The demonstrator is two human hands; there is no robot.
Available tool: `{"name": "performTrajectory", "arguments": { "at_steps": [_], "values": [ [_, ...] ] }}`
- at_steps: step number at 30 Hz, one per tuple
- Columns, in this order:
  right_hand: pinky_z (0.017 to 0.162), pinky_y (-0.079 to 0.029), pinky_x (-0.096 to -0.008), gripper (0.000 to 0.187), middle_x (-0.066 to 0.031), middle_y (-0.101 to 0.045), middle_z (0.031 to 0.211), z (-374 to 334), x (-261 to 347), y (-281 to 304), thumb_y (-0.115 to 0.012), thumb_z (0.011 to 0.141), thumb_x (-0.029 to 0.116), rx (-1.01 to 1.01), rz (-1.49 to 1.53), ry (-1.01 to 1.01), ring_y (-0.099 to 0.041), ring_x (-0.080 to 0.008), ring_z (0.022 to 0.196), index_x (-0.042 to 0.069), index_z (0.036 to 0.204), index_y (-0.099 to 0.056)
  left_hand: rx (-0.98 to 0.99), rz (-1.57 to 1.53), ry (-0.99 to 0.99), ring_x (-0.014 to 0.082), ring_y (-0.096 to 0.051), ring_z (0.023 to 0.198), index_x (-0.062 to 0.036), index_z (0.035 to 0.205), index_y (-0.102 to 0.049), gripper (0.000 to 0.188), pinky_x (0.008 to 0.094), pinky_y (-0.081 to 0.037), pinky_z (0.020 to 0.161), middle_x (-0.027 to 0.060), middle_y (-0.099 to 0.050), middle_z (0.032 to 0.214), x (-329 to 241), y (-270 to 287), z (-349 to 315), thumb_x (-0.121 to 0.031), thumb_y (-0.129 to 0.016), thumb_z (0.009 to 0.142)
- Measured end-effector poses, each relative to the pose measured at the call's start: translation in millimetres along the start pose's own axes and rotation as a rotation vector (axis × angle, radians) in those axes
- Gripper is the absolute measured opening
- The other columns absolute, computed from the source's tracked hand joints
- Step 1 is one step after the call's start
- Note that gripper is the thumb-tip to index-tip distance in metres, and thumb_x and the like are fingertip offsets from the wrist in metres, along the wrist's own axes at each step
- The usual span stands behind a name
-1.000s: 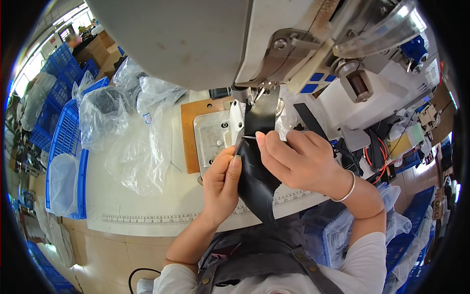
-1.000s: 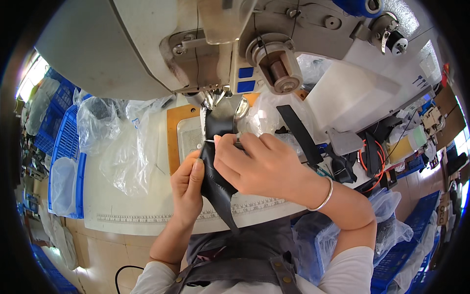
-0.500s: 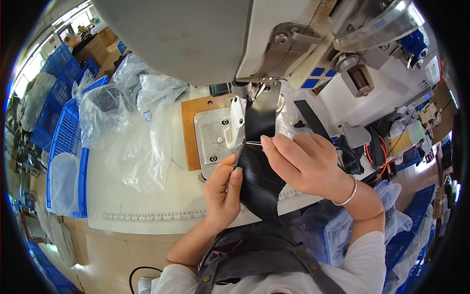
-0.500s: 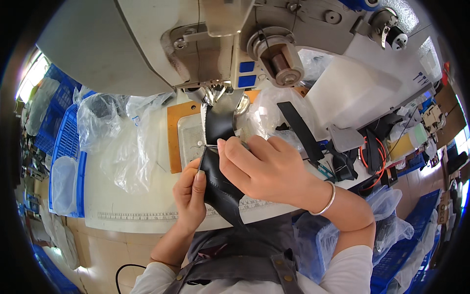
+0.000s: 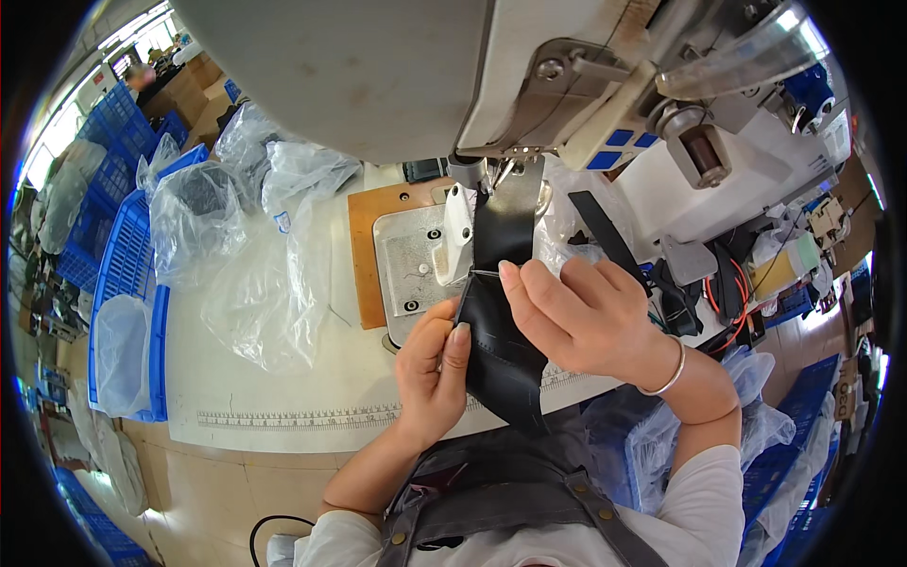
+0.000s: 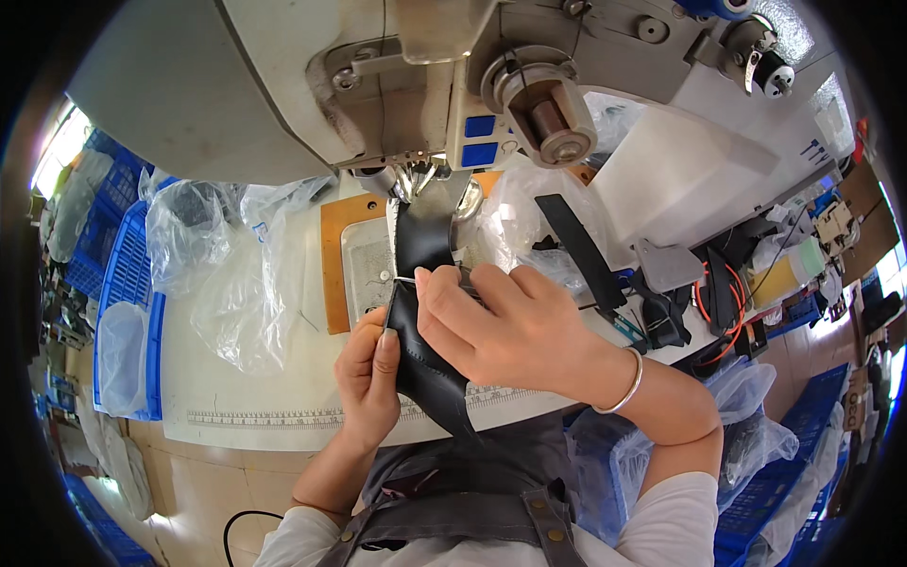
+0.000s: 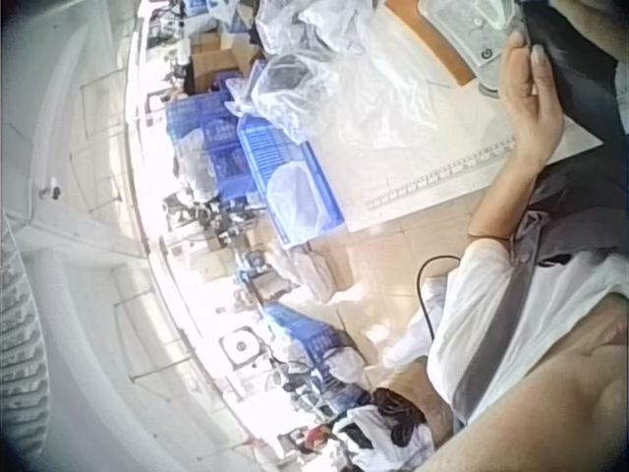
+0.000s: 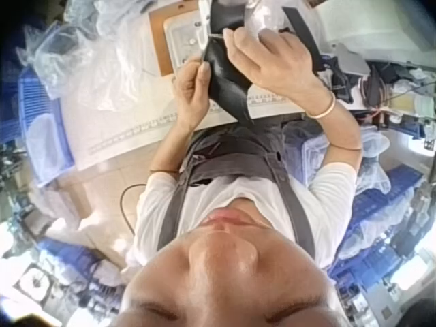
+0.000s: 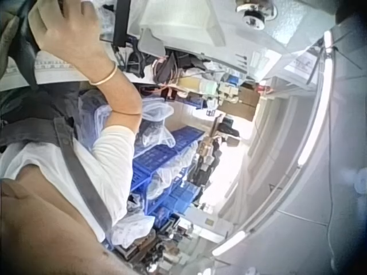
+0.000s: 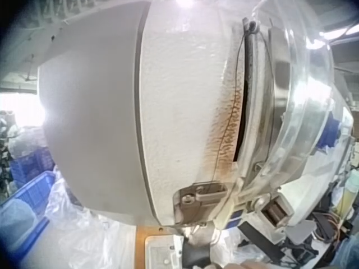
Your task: Preparing and sewing a leather shoe component using an industrial sewing machine.
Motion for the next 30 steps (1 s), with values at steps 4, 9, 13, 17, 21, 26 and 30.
{"name": "performTrajectory", "arguments": {
  "at_steps": [4, 9, 13, 17, 21, 26, 30],
  "values": [
    [0.041, -0.029, -0.0203, 0.024, -0.0009, -0.053, 0.078, 1.5, 1.0, -4.6, -0.065, 0.068, 0.009, 0.027, -0.044, 0.047, -0.043, -0.0091, 0.051, 0.003, 0.091, -0.063, -0.04, 0.009, -0.035, 0.0184, -0.049, 0.07, 0.0049, 0.08, -0.051, 0.017, 0.0268, -0.041, 0.064, 0.0139, -0.057, 0.093, -0.3, -3.7, -2.6, -0.008, -0.048, 0.09],
    [0.04, -0.03, -0.0208, 0.024, -0.0009, -0.053, 0.078, -0.7, 1.4, 1.0, -0.068, 0.067, 0.008, -0.049, 0.124, -0.036, -0.043, -0.0093, 0.05, 0.003, 0.09, -0.063, -0.072, -0.023, 0.033, 0.0204, -0.051, 0.07, 0.0043, 0.078, -0.05, 0.016, 0.0274, -0.041, 0.064, 0.0149, -0.057, 0.094, 1.1, -3.9, -21.5, -0.007, -0.048, 0.089],
    [0.039, -0.026, -0.0197, 0.006, 0.0014, -0.05, 0.075, -4.9, 3.1, 4.6, -0.066, 0.07, 0.009, -0.112, 0.038, -0.069, -0.041, -0.0076, 0.049, 0.007, 0.073, -0.061, -0.034, -0.001, 0.061, 0.0193, -0.05, 0.068, 0.0044, 0.076, -0.05, 0.017, 0.0273, -0.04, 0.062, 0.0159, -0.058, 0.095, -4.7, -0.7, -26.4, -0.007, -0.048, 0.089],
    [0.04, -0.026, -0.0197, 0.006, 0.0012, -0.05, 0.075, -4.2, 6.0, 1.9, -0.066, 0.071, 0.008, -0.078, 0.008, -0.045, -0.041, -0.0074, 0.049, 0.007, 0.072, -0.061, -0.036, 0.01, 0.054, 0.0184, -0.049, 0.067, 0.0045, 0.075, -0.049, 0.019, 0.027, -0.04, 0.061, 0.0157, -0.058, 0.094, -2.4, -1.0, -26.3, -0.008, -0.048, 0.089],
    [0.04, -0.026, -0.0197, 0.006, 0.0011, -0.049, 0.075, -3.9, 5.0, 2.4, -0.065, 0.073, 0.009, -0.073, 0.009, -0.047, -0.04, -0.0073, 0.049, 0.007, 0.07, -0.059, -0.055, -0.019, 0.063, 0.0184, -0.049, 0.066, 0.0042, 0.075, -0.049, 0.019, 0.0271, -0.04, 0.06, 0.0154, -0.057, 0.093, -2.1, -1.8, -26.2, -0.008, -0.048, 0.089],
    [0.04, -0.026, -0.0197, 0.008, 0.0012, -0.048, 0.074, -6.2, 5.6, 1.4, -0.065, 0.073, 0.008, -0.059, 0.005, -0.048, -0.04, -0.0072, 0.05, 0.007, 0.069, -0.058, -0.038, 0.013, 0.074, 0.0189, -0.048, 0.064, 0.0038, 0.074, -0.048, 0.019, 0.0276, -0.039, 0.058, 0.0151, -0.057, 0.091, -2.7, -1.8, -25.8, -0.008, -0.049, 0.089],
    [0.041, -0.028, -0.0207, 0.02, -0.0013, -0.054, 0.083, -6.3, 7.3, 2.1, -0.066, 0.068, 0.006, -0.015, 0.002, 0.014, -0.041, -0.0087, 0.05, 0.004, 0.088, -0.065, -0.041, 0.017, 0.056, 0.0193, -0.047, 0.063, 0.0036, 0.073, -0.047, 0.02, 0.0279, -0.039, 0.057, 0.0151, -0.057, 0.09, -2.3, -2.6, -25.3, -0.008, -0.05, 0.089]
  ]
}}
Point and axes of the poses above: each hand's wrist, its own z-axis towards the middle knuckle, its own y-axis out of the back of the hand, x = y × z, the point moved 1 cm from there along z, towards the middle knuckle
